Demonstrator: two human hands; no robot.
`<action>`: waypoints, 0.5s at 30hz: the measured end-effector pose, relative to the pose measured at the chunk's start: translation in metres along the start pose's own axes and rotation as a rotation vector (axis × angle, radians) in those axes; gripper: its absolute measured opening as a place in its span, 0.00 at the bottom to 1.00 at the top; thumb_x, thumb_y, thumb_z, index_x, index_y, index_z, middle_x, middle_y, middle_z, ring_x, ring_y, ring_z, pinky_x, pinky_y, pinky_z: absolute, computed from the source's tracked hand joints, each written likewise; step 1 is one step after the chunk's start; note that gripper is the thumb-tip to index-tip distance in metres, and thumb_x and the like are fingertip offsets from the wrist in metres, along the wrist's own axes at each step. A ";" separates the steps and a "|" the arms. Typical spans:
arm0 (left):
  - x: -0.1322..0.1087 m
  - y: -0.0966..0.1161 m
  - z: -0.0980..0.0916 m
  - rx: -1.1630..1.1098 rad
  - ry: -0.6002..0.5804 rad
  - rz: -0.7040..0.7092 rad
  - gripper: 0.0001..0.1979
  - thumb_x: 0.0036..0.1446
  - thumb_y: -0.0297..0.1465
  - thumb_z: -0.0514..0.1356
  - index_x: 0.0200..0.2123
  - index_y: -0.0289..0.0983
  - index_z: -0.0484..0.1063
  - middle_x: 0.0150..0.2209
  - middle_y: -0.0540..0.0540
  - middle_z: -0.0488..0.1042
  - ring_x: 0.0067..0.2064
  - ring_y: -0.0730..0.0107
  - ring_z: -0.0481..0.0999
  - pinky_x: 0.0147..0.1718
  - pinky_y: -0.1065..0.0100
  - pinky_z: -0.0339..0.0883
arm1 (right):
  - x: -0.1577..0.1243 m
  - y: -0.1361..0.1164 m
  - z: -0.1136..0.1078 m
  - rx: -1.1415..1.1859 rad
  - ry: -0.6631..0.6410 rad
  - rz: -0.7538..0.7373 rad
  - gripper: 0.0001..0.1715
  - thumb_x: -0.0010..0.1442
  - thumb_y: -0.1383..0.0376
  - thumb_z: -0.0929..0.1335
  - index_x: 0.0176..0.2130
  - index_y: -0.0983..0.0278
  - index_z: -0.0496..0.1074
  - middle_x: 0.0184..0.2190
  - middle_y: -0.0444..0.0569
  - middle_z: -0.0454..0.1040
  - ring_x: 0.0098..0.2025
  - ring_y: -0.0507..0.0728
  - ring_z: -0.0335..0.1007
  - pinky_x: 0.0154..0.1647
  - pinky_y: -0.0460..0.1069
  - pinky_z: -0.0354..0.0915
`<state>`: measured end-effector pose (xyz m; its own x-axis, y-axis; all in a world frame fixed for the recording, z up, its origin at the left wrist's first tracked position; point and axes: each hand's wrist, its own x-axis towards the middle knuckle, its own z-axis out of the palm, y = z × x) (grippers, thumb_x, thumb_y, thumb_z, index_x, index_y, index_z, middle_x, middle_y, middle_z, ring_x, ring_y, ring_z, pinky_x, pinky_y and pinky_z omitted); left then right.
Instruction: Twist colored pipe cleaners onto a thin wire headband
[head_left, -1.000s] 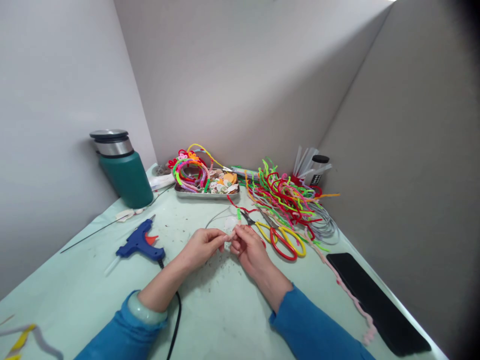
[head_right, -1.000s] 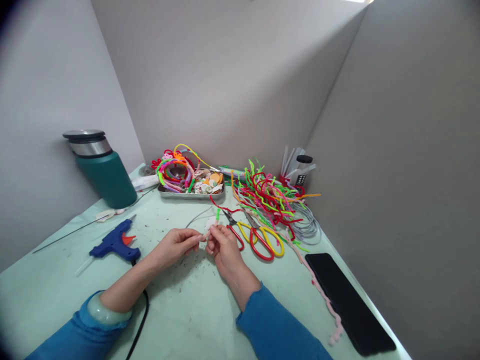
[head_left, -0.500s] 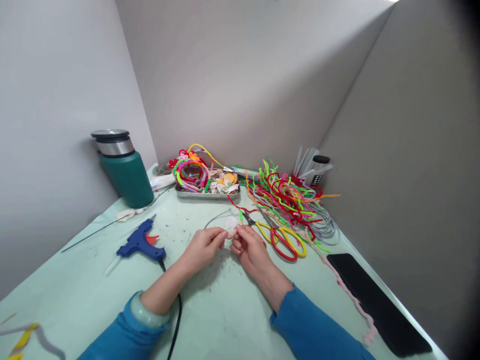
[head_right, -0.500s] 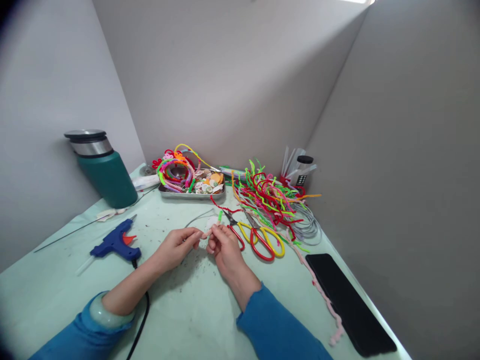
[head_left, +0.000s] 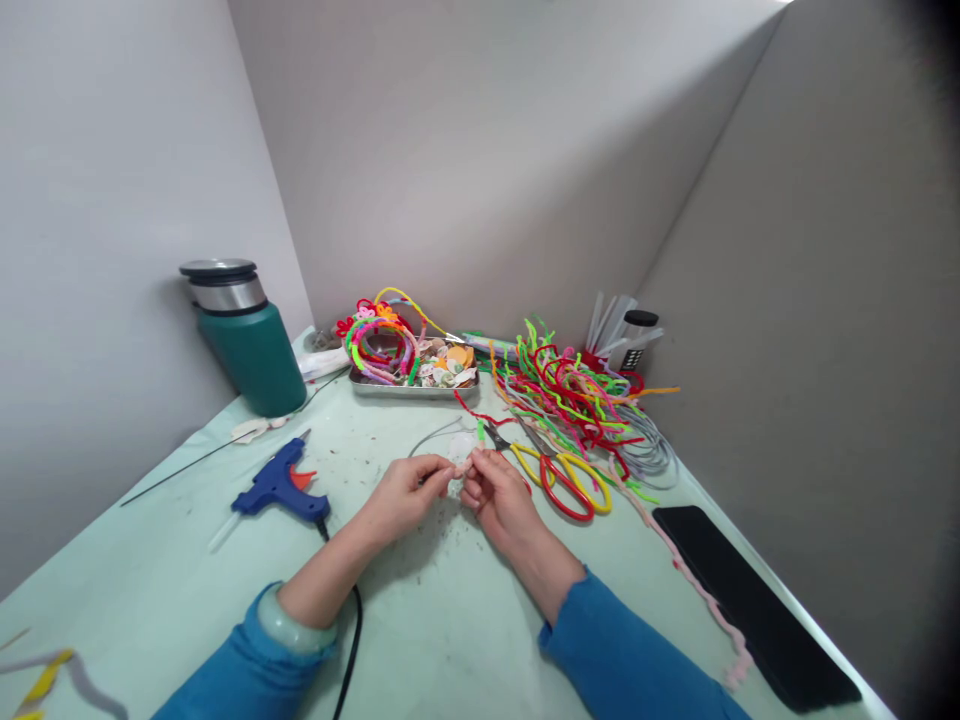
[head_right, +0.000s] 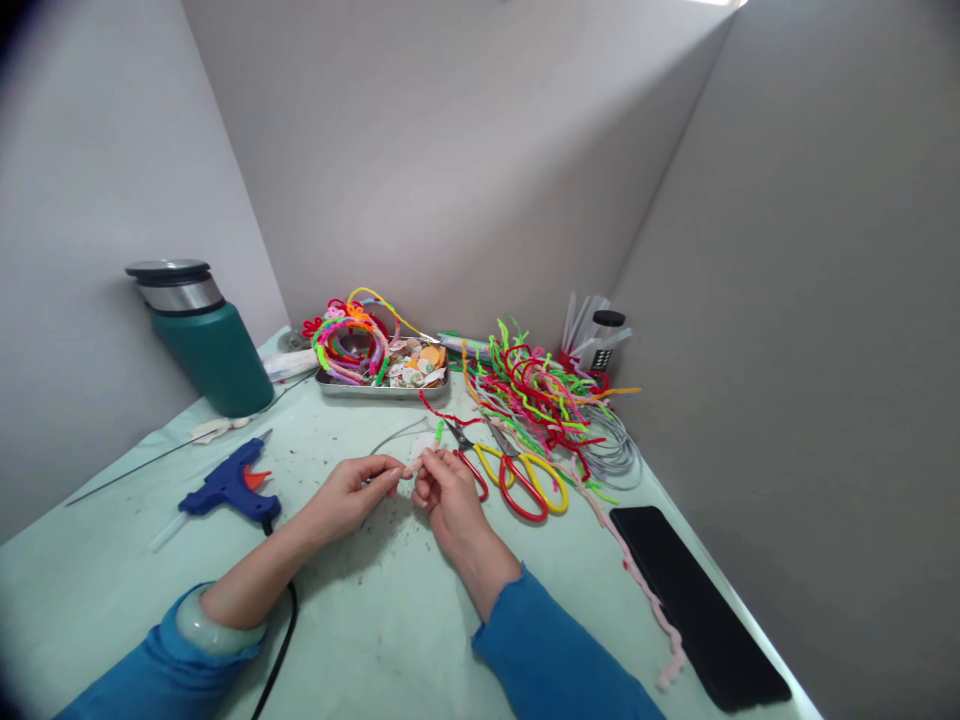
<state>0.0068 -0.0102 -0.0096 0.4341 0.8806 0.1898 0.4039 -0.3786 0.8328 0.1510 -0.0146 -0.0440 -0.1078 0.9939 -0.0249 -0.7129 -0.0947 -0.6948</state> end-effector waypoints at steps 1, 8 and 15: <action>0.000 -0.001 0.000 -0.003 -0.005 0.000 0.14 0.55 0.36 0.49 0.22 0.35 0.66 0.19 0.54 0.60 0.23 0.76 0.58 0.23 0.74 0.52 | 0.000 0.000 0.000 0.002 -0.001 0.001 0.11 0.50 0.63 0.71 0.26 0.66 0.66 0.21 0.41 0.67 0.17 0.45 0.54 0.16 0.41 0.52; 0.001 -0.005 0.000 0.031 -0.033 0.009 0.15 0.57 0.35 0.48 0.26 0.33 0.68 0.21 0.52 0.64 0.24 0.75 0.59 0.24 0.74 0.53 | 0.001 0.002 -0.002 0.003 -0.009 0.007 0.11 0.50 0.63 0.71 0.26 0.66 0.65 0.21 0.41 0.67 0.17 0.44 0.55 0.16 0.41 0.52; 0.000 -0.003 0.002 0.231 0.042 0.100 0.12 0.58 0.31 0.47 0.30 0.34 0.69 0.28 0.48 0.71 0.30 0.71 0.67 0.30 0.72 0.57 | 0.001 0.002 -0.002 0.015 0.001 0.008 0.10 0.51 0.63 0.70 0.27 0.65 0.66 0.20 0.40 0.66 0.16 0.44 0.54 0.16 0.41 0.51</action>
<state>0.0072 -0.0093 -0.0133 0.4494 0.8446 0.2911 0.5356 -0.5155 0.6688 0.1505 -0.0132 -0.0466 -0.1124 0.9932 -0.0310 -0.7222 -0.1031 -0.6839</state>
